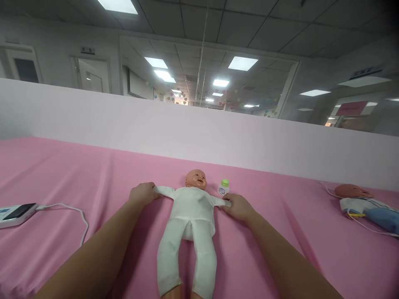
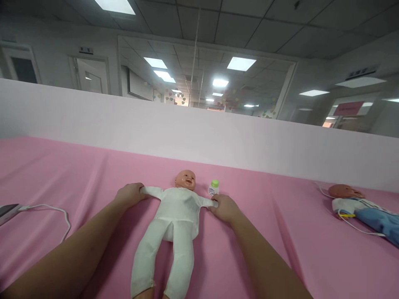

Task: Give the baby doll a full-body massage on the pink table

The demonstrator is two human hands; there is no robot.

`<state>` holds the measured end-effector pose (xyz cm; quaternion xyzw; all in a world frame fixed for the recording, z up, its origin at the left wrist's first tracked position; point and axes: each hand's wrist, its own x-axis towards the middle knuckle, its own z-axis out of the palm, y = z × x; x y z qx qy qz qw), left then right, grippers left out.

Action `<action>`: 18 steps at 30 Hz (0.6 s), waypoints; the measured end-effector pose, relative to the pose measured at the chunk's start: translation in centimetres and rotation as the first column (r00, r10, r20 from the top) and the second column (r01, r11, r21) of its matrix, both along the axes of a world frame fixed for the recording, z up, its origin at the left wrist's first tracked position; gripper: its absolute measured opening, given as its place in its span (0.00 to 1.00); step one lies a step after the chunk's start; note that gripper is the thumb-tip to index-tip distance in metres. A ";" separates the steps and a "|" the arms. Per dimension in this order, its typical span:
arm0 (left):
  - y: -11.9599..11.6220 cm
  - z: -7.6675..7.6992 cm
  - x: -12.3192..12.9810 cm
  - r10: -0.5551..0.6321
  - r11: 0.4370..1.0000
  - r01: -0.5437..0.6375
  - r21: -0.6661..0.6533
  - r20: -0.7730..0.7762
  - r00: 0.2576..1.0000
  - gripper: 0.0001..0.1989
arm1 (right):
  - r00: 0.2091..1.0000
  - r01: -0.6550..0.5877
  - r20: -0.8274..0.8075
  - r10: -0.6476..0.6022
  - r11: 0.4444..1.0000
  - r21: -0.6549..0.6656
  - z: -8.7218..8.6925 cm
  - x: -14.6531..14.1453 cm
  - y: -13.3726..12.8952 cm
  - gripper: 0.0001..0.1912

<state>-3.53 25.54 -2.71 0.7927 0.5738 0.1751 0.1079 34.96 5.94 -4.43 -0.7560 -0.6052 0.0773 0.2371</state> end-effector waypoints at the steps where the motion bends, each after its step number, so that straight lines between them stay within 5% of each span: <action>1: 0.1 0.0 0.0 0.011 1.000 -0.011 0.010 0.005 1.000 0.22 | 0.999 0.040 0.007 -0.040 0.999 -0.002 -0.1 0.3 0.1 0.24; 8: 0.9 -1.0 -0.4 -0.021 0.996 0.043 -0.075 0.272 0.962 0.30 | 0.956 0.256 0.138 -0.257 0.966 0.028 -1.2 0.2 0.1 0.35; 11: 1.7 -1.6 -0.9 0.012 0.995 0.034 -0.098 0.428 0.904 0.30 | 0.957 0.224 0.174 -0.231 0.973 0.057 -1.7 -0.7 -0.4 0.33; 15: 2.5 -2.4 -1.2 0.119 0.984 -0.008 -0.176 0.634 0.764 0.32 | 0.958 0.130 0.244 -0.150 0.987 0.096 -2.0 -0.5 -1.2 0.29; 18: 2.7 -2.9 -0.9 0.169 0.975 0.003 -0.221 0.756 0.633 0.35 | 0.969 0.170 0.170 -0.177 0.984 0.056 -2.0 1.0 -2.0 0.27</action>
